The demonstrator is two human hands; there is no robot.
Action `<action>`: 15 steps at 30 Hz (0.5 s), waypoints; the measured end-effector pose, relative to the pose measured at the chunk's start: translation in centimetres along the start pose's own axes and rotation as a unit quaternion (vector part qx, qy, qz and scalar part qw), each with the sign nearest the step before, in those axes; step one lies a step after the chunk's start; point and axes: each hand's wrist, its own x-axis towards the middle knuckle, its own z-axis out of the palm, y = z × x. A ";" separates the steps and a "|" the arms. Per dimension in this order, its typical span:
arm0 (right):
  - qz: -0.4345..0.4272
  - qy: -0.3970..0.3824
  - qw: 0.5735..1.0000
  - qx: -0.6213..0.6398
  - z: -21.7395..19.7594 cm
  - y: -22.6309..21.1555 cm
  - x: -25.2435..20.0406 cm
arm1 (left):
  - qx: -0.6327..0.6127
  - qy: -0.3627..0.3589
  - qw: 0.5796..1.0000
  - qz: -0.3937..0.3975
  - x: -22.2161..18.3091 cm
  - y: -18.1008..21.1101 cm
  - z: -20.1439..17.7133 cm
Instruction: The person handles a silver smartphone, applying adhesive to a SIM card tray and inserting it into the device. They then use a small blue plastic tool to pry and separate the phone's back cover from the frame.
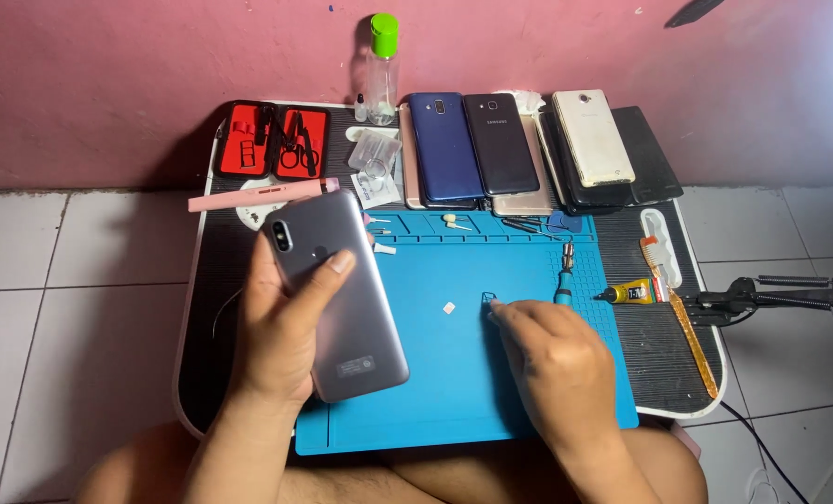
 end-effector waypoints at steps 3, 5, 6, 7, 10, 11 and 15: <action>-0.091 -0.043 0.995 -0.013 -0.3 -0.3 0.0 | 0.018 0.034 0.999 0.011 0.2 1.3 -0.1; -0.061 -0.090 0.993 -0.052 -0.8 -0.3 0.0 | 0.019 0.023 0.999 0.023 0.1 1.5 -0.2; -0.061 -0.092 0.993 -0.051 -0.9 -0.8 0.4 | 0.019 0.025 0.999 0.021 0.0 1.4 -0.4; -0.058 -0.078 0.995 -0.018 -1.0 -1.2 0.9 | 0.026 0.035 0.999 0.012 0.1 1.2 -0.4; -0.033 -0.061 0.997 0.029 -0.2 -2.2 2.3 | 0.019 0.024 1.000 0.005 0.1 1.2 0.1; -0.011 -0.058 0.997 0.047 0.4 -2.6 2.7 | 0.006 0.007 1.000 0.008 0.1 1.3 0.3; 0.081 -0.128 0.988 -0.001 1.6 -3.2 3.6 | 0.041 0.039 0.998 -0.002 0.3 0.7 -0.5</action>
